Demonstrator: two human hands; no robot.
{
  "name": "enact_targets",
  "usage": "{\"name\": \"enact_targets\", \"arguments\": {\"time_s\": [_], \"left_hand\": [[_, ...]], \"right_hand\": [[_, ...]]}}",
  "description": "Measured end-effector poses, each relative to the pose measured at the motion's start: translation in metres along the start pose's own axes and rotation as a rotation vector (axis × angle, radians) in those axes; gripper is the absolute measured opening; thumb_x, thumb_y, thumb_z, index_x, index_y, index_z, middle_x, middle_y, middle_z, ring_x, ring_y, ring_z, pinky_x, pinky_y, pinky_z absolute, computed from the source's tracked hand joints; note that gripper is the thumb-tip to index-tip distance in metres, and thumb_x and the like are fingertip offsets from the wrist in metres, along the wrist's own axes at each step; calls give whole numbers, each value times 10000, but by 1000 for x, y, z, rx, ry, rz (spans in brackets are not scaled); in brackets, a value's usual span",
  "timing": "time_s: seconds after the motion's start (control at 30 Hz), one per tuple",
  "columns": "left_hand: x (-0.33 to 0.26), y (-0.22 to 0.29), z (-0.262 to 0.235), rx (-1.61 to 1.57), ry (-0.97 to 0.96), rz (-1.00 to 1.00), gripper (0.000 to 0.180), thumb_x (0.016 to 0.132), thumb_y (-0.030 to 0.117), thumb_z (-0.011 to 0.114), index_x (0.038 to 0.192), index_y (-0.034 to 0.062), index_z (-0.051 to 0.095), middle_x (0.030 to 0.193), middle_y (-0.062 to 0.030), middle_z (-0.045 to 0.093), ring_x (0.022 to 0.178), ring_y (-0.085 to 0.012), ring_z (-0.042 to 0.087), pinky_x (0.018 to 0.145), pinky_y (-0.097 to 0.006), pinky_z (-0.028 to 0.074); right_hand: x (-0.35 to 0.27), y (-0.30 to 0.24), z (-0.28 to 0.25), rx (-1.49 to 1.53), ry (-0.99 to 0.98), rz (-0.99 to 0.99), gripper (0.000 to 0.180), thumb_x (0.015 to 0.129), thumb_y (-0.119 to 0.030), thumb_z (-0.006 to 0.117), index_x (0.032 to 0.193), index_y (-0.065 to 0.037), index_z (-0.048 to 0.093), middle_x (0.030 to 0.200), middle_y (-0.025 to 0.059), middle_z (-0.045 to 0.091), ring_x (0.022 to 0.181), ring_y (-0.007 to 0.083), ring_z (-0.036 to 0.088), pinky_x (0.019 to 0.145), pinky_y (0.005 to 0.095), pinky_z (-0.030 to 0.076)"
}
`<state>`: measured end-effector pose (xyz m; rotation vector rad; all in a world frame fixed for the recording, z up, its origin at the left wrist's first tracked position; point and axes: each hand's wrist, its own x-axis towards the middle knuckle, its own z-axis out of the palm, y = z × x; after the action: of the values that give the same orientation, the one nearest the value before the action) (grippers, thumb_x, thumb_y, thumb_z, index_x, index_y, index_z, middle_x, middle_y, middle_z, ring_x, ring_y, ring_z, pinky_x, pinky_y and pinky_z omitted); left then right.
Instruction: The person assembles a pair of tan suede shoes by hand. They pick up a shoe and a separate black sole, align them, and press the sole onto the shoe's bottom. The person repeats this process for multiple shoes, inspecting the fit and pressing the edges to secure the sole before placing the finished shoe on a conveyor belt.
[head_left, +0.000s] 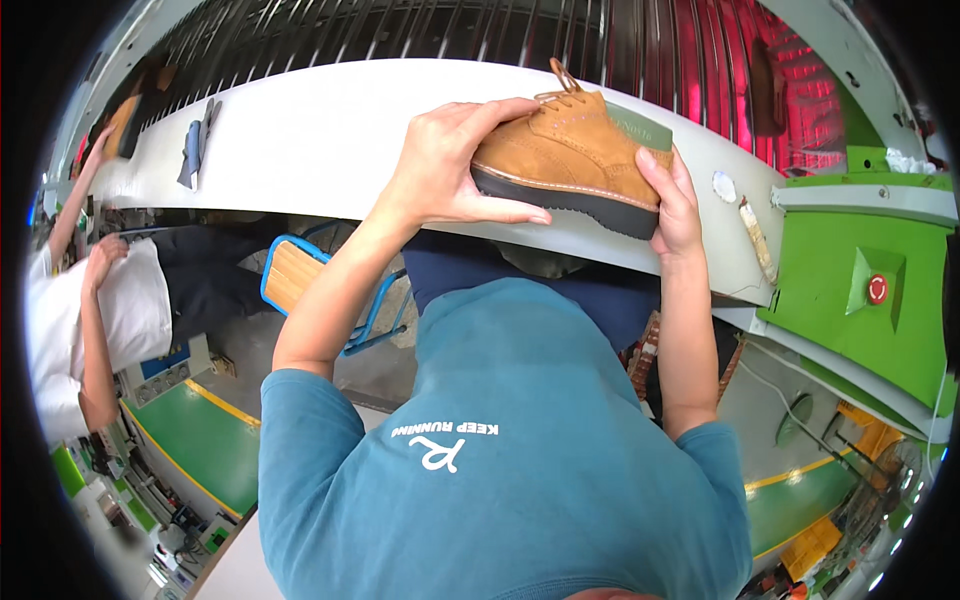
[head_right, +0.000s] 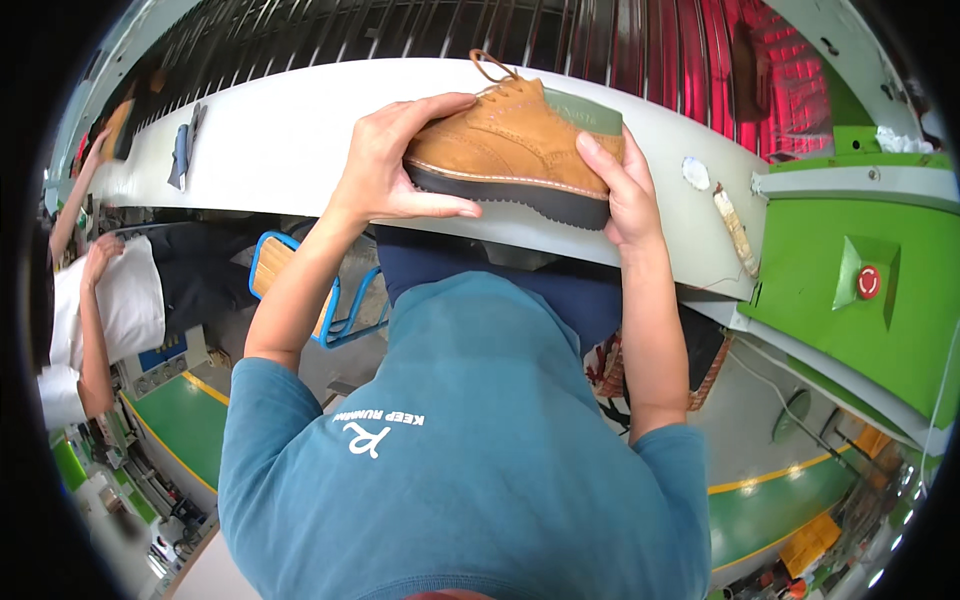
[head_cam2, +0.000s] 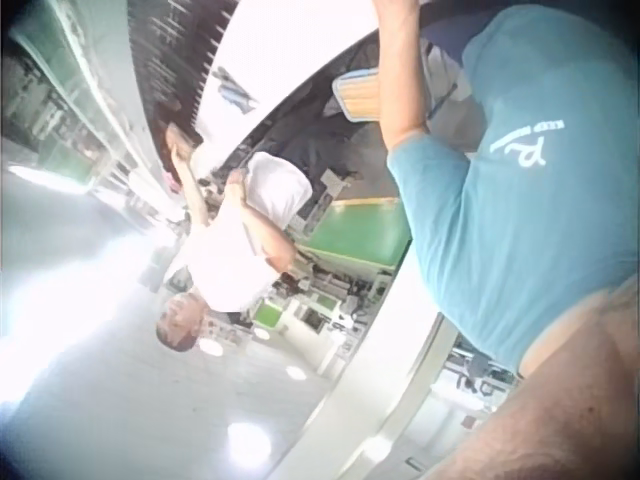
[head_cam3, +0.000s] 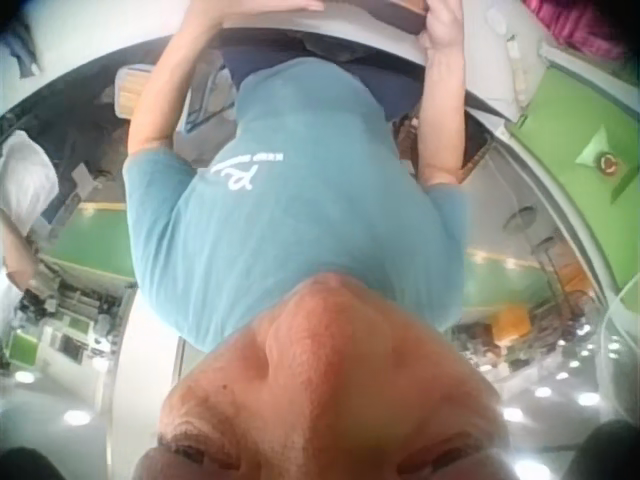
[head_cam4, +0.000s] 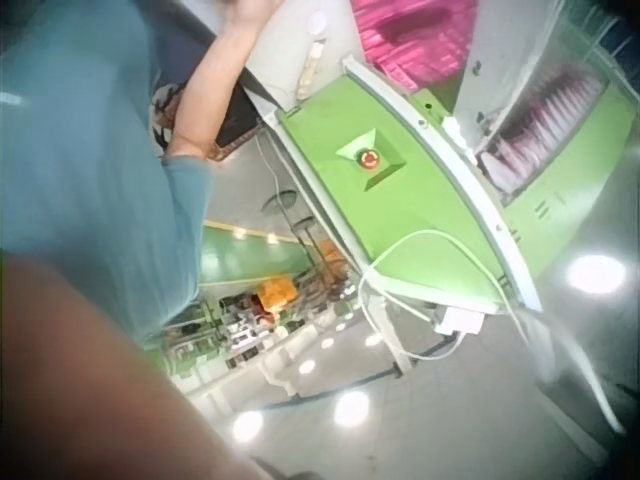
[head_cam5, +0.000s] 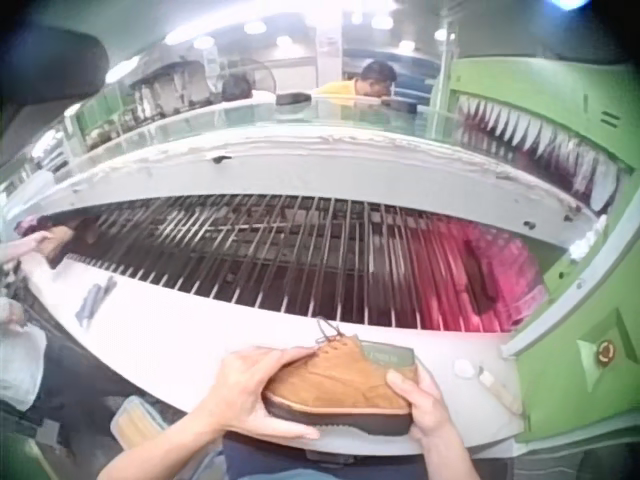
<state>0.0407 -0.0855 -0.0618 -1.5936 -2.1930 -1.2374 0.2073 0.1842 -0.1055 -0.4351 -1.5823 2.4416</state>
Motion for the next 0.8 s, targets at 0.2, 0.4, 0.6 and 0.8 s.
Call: {"name": "enact_targets", "arguments": {"time_s": [0.2,0.4,0.6,0.8], "left_hand": [[-36,-55,-20,-418,393,-391,629,1214,514,485,1464,-13,719,1445,-175,774,1353,-310,729,1135,-432,557],[-90,-83,-56,-65,443,-758,392,1117,346,763,1298,1,812,1221,-161,847,1189,-243,795,1051,-379,594],[-96,-68,-49,243,416,-539,219,950,205,888,1077,44,813,1186,-155,824,1201,-353,760,1049,-451,594],[-93,-70,-48,261,422,-458,180,940,154,886,1032,22,806,1146,-155,827,1162,-374,761,1029,-465,598]], "right_hand": [[-13,8,2,98,158,-2,536,1117,-215,733,1588,-10,578,1477,121,705,1354,224,688,1162,383,539],[-27,-25,-9,188,168,-196,470,1122,-202,708,1533,3,606,1443,142,731,1290,253,741,1107,426,600],[-3,-162,98,311,92,-741,603,1196,-385,516,1585,72,574,1549,258,686,1359,365,729,1223,504,552],[147,-288,238,-77,152,-1360,592,1065,-254,788,1524,47,566,1331,229,732,1245,328,724,1132,436,557]]}}
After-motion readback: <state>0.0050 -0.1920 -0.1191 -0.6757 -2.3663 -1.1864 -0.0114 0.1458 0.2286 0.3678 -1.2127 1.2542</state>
